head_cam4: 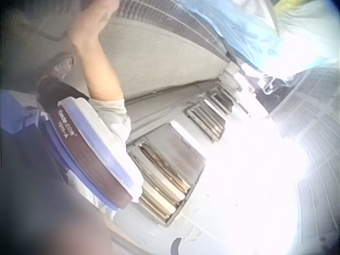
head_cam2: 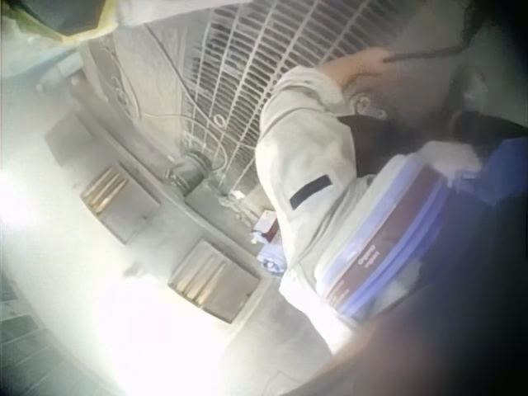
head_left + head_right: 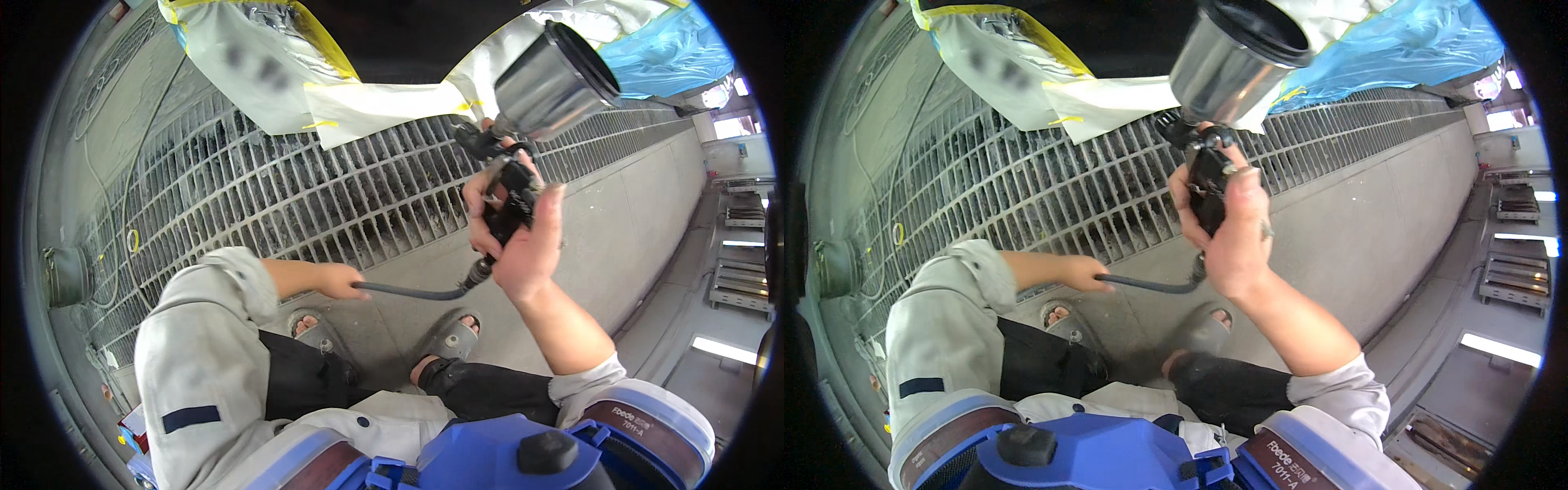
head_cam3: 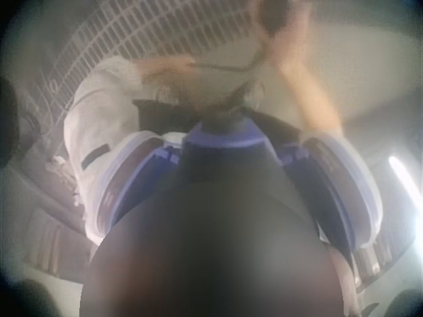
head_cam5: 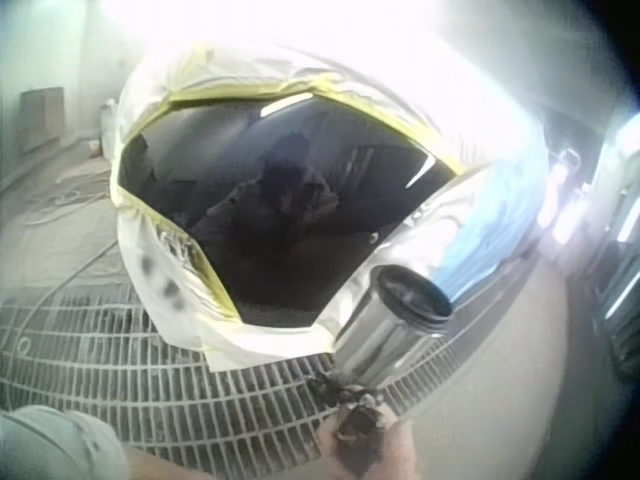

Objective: The person prepares paint by pouring liquid into a spray gun cup, then walks to a black car in a paint booth and applies paint to the hood. After spraying, the person removes masking tape and paper from the hood.

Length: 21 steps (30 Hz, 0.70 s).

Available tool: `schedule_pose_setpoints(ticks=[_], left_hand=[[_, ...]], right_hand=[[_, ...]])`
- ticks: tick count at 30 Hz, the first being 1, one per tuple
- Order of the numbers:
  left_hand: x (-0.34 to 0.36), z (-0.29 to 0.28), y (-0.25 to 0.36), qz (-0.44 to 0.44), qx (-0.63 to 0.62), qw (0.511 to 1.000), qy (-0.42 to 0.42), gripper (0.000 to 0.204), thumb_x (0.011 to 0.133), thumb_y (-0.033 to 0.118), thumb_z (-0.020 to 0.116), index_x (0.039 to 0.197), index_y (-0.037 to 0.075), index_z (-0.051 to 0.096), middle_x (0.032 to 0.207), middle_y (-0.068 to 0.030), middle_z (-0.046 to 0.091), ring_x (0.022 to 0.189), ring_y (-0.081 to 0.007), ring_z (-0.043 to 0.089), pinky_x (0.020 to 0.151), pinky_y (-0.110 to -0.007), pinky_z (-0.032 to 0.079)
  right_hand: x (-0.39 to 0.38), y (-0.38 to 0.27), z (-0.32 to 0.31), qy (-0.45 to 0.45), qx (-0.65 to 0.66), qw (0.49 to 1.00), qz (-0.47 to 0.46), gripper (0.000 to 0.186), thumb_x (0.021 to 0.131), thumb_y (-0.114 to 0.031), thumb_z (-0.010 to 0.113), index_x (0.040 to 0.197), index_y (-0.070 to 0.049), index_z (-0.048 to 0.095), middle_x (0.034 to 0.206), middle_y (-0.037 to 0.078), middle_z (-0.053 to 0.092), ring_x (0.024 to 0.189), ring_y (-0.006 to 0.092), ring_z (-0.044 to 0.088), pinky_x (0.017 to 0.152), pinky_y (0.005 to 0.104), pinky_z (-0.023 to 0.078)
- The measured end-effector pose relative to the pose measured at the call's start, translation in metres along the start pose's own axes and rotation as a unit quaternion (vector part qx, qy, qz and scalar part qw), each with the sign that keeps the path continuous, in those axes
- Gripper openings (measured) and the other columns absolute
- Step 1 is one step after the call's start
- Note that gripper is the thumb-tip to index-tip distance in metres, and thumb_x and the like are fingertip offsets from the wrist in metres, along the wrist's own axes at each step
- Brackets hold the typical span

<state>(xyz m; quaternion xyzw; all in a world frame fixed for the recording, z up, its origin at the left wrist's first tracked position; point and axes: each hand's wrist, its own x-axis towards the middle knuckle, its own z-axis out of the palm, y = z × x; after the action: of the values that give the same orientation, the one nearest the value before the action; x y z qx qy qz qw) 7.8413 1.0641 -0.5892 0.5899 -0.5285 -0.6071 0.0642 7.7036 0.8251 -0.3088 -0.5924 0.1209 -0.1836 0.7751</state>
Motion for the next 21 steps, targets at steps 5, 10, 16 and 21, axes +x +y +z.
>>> schedule_pose_setpoints(ticks=[5,10,16,21], left_hand=[[-0.064,-0.011,-0.041,-0.096,-0.009,0.995,-0.009,0.057,0.108,0.054,0.056,0.087,0.002,0.066,0.072,-0.0095,0.058,0.068,-0.0234,0.055,0.067,-0.045,0.045],[-0.073,0.011,-0.057,-0.105,-0.088,0.99,0.041,0.057,0.107,0.055,0.059,0.088,0.002,0.067,0.071,-0.0095,0.056,0.067,-0.0239,0.053,0.067,-0.045,0.043],[-0.07,0.026,-0.075,-0.11,-0.097,0.988,0.054,0.053,0.104,0.052,0.063,0.091,0.001,0.067,0.073,-0.0102,0.061,0.069,-0.0253,0.056,0.067,-0.046,0.045],[-0.069,0.024,-0.077,-0.132,-0.125,0.983,0.027,0.053,0.104,0.052,0.063,0.095,0.0,0.068,0.077,-0.0131,0.063,0.074,-0.0277,0.06,0.071,-0.047,0.046]], right_hand=[[0.007,0.034,0.033,0.015,0.012,1.0,-0.004,0.078,0.109,-0.067,0.036,0.154,-0.003,0.041,0.091,0.005,0.06,0.053,0.0053,0.041,0.048,0.0192,0.032],[0.005,0.047,0.049,0.08,-0.009,0.995,-0.052,0.077,0.108,-0.068,0.039,0.149,-0.003,0.045,0.091,0.004,0.06,0.054,0.0049,0.042,0.049,0.0188,0.033],[0.006,0.052,0.066,0.062,-0.032,0.995,-0.066,0.085,0.107,-0.07,0.041,0.155,0.0,0.041,0.091,0.003,0.058,0.057,0.0032,0.039,0.05,0.0187,0.029],[0.013,0.056,0.077,0.103,-0.06,0.988,-0.101,0.083,0.109,-0.066,0.042,0.156,0.002,0.039,0.09,0.002,0.056,0.058,0.003,0.038,0.051,0.0187,0.03]])
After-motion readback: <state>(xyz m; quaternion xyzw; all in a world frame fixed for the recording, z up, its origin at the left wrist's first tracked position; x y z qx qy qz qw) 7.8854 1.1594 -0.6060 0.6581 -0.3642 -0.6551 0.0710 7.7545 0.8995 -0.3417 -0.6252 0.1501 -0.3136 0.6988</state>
